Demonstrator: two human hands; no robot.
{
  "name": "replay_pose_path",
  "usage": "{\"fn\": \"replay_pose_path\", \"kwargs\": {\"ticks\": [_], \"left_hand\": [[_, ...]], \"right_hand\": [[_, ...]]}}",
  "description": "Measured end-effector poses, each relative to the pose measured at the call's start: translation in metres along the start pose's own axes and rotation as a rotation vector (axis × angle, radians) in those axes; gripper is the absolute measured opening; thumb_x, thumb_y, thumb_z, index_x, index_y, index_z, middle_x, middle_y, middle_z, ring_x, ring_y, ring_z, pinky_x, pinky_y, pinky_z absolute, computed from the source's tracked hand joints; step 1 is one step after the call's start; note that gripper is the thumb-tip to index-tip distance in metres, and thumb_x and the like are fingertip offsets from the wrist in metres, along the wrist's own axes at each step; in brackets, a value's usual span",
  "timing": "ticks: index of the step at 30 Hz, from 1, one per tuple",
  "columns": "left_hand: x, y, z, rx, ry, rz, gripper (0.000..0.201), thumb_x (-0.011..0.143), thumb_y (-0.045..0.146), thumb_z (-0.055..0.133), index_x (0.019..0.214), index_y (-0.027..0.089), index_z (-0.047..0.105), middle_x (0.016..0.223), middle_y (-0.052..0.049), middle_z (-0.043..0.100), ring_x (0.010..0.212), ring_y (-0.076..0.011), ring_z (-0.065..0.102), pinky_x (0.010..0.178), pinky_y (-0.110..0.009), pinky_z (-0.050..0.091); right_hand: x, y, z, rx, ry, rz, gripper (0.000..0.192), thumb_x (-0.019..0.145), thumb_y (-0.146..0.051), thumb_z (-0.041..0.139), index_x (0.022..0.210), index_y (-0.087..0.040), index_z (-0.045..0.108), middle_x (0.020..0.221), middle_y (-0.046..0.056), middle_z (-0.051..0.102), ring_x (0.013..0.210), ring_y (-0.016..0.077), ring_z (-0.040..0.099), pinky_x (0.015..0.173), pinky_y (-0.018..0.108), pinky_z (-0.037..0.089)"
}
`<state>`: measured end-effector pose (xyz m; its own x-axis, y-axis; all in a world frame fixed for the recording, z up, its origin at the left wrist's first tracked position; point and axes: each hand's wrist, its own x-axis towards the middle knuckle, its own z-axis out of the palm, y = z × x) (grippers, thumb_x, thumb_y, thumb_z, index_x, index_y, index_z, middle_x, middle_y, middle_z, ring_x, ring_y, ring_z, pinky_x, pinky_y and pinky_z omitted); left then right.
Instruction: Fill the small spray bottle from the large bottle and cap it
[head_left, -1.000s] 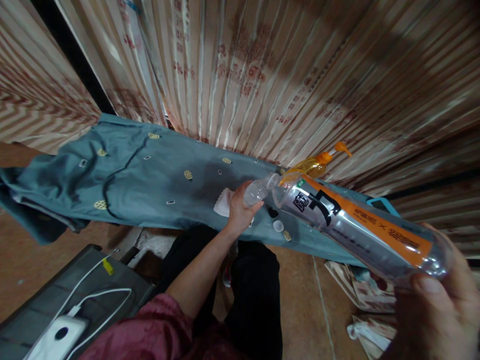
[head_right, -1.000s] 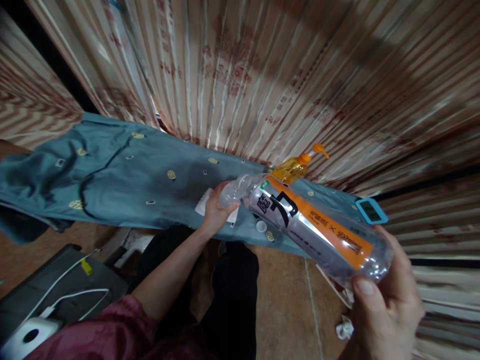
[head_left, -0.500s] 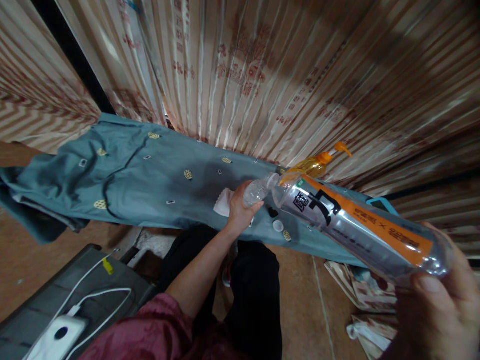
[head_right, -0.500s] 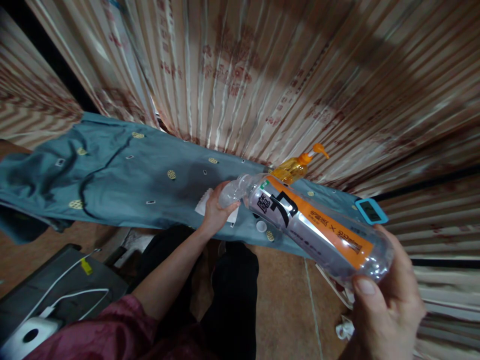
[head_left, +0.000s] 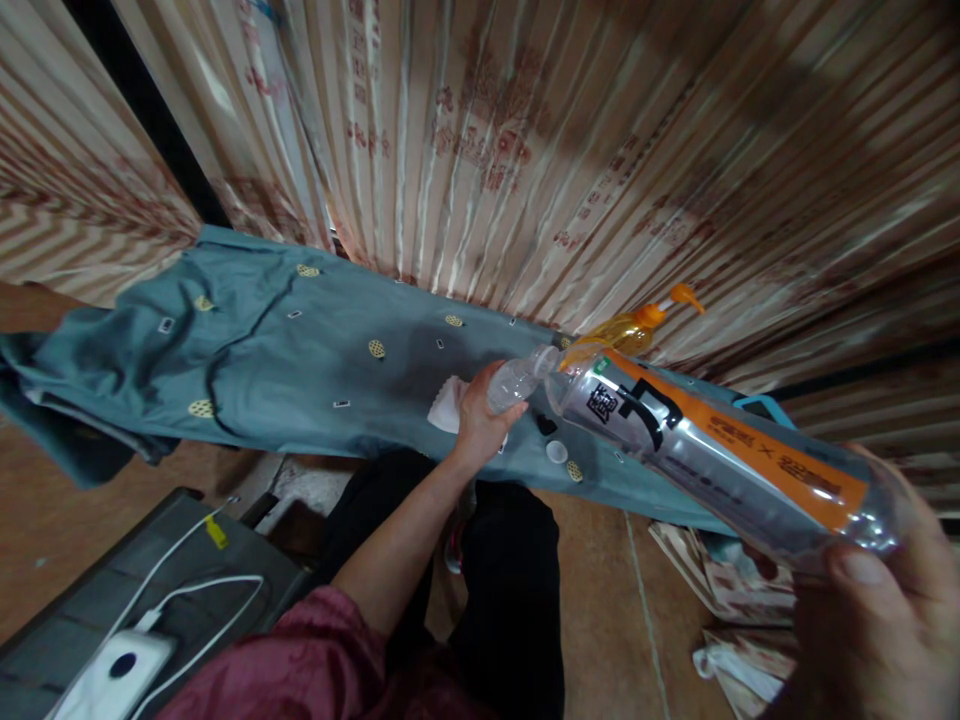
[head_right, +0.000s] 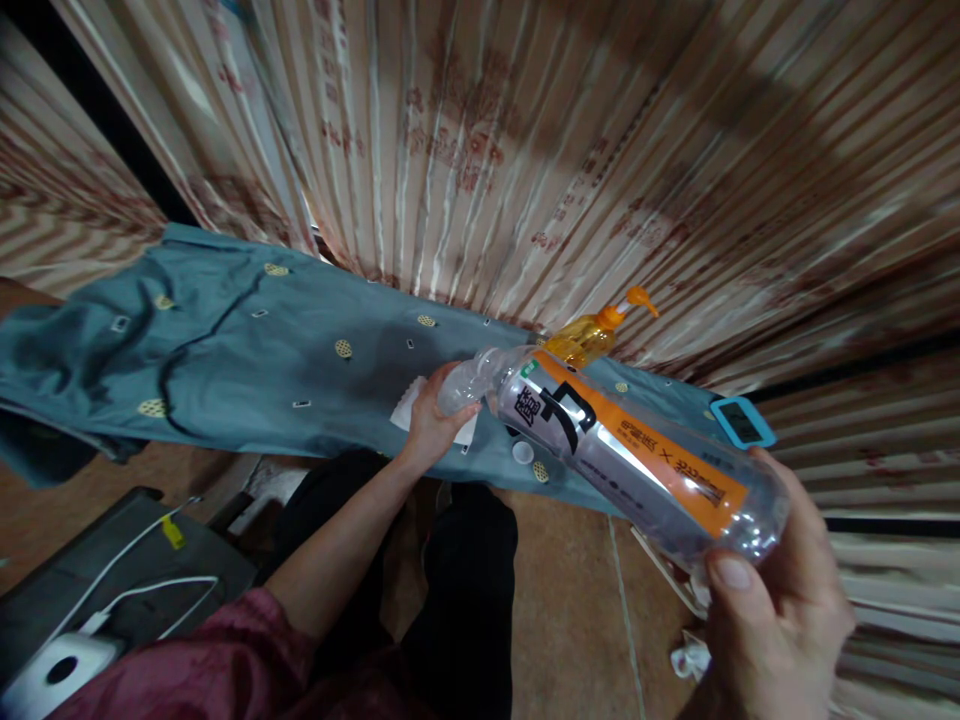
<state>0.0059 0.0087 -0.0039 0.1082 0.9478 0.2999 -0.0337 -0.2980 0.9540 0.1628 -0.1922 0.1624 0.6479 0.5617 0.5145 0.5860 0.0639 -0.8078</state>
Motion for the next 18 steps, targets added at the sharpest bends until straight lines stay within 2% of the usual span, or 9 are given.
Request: {"fn": "replay_pose_path", "kwargs": {"ticks": [10, 13, 15, 17, 18], "left_hand": [[-0.001, 0.0, 0.001, 0.0, 0.002, -0.005, 0.059, 0.069, 0.02, 0.081, 0.123, 0.022, 0.06, 0.123, -0.009, 0.07, 0.115, -0.0284, 0.065, 0.103, -0.049, 0.05], [-0.001, 0.001, 0.0, 0.01, 0.0, -0.005, 0.06, 0.068, 0.021, 0.082, 0.124, 0.022, 0.06, 0.124, -0.009, 0.07, 0.116, -0.0284, 0.065, 0.104, -0.048, 0.05], [-0.001, 0.001, 0.0, 0.02, -0.007, -0.002, 0.06, 0.068, 0.022, 0.082, 0.124, 0.022, 0.059, 0.124, -0.009, 0.07, 0.117, -0.0287, 0.065, 0.104, -0.048, 0.05], [0.0, 0.0, 0.0, 0.024, -0.015, -0.001, 0.061, 0.069, 0.023, 0.082, 0.124, 0.022, 0.059, 0.125, -0.01, 0.069, 0.118, -0.0291, 0.065, 0.105, -0.049, 0.049], [0.0, 0.0, -0.001, 0.023, -0.016, 0.002, 0.061, 0.069, 0.023, 0.082, 0.125, 0.022, 0.058, 0.126, -0.01, 0.069, 0.118, -0.0292, 0.065, 0.105, -0.049, 0.049]], "right_hand": [[-0.003, -0.007, 0.005, 0.034, 0.038, 0.037, 0.069, 0.066, -0.044, 0.077, 0.132, -0.026, 0.066, 0.132, 0.01, 0.064, 0.127, 0.0399, 0.055, 0.114, 0.071, 0.024], [-0.005, -0.002, 0.005, 0.04, 0.037, 0.023, 0.065, 0.069, -0.043, 0.075, 0.131, -0.026, 0.067, 0.129, 0.009, 0.064, 0.122, 0.0358, 0.058, 0.114, 0.067, 0.027], [-0.007, 0.001, 0.006, 0.066, 0.041, 0.061, 0.063, 0.069, -0.042, 0.073, 0.129, -0.026, 0.068, 0.119, 0.009, 0.066, 0.106, 0.0321, 0.062, 0.107, 0.065, 0.038], [-0.009, 0.005, 0.007, 0.109, 0.062, 0.129, 0.061, 0.065, -0.043, 0.073, 0.123, -0.024, 0.07, 0.104, 0.009, 0.066, 0.083, 0.0268, 0.061, 0.086, 0.058, 0.052], [-0.009, 0.008, 0.008, 0.133, 0.076, 0.162, 0.06, 0.063, -0.044, 0.073, 0.119, -0.022, 0.071, 0.098, 0.008, 0.064, 0.073, 0.0236, 0.058, 0.073, 0.051, 0.056]]}}
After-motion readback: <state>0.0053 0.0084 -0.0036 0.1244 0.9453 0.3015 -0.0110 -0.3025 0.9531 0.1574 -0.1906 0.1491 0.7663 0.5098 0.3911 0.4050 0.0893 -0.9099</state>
